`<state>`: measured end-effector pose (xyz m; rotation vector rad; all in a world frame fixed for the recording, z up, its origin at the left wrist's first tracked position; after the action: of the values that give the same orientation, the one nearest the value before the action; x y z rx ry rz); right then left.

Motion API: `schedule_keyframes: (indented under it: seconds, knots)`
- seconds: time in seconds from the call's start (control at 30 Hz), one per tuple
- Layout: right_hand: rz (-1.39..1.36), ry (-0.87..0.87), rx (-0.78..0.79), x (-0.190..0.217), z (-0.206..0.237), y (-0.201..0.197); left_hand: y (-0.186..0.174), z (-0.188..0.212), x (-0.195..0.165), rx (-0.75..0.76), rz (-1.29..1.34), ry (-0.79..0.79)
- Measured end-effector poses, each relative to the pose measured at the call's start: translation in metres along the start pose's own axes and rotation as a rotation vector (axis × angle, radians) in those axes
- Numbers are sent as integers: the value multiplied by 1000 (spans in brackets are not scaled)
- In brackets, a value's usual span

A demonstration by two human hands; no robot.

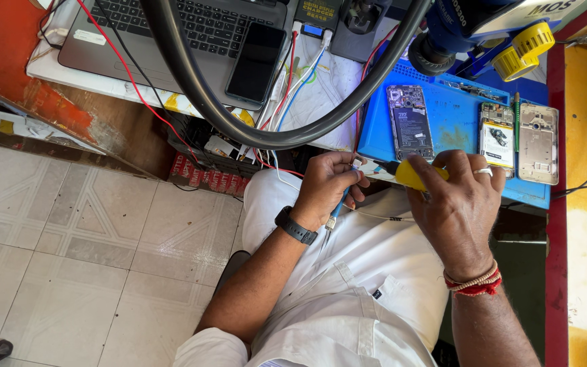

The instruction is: The person repairs a disassembled smartphone at a workbench. They hold the phone body, manipulate its internal components by hand, use a pry tool to work on the board, pick up and reposition small parts, and use a soldering iron at a station before continuing to work on the phone with a hand tool.

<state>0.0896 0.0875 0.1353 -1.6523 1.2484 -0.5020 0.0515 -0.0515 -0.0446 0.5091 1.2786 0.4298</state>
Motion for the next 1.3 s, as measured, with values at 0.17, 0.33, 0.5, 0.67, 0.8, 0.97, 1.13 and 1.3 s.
schedule_keyframes:
  seconds: [0.17,0.33,0.5,0.67,0.8,0.97,1.13,1.3]
  knots:
    - [-178,116,-67,-2,-8,6,-5,3,-7,-28,21,28]
    - [-478,239,-126,20,-33,47,-29,20,-24,-98,46,139]
    - [-868,427,-4,51,-61,103,-72,47,-14,-215,117,147]
    - [-1043,533,-83,69,-93,125,-87,45,9,-228,141,114]
    - [-987,532,-199,71,-118,127,-86,38,17,-193,150,89]
    - [-861,582,-179,65,-128,131,-84,39,15,-203,116,119]
    - [-913,488,-225,63,-91,100,-81,45,4,-239,99,158]
    - [-795,-20,-351,55,-5,37,-64,49,10,-202,213,142]
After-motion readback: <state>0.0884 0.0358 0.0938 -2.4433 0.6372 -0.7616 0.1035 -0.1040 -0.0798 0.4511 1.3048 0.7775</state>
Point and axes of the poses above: each hand's wrist, its own z-axis away from the middle knuckle, its own y-axis out of the palm, x = y × z, the point moved 9 cm from there along -z, towards the middle knuckle, and after that the axes turned 6 degrees about z, right-handed, at the moved point
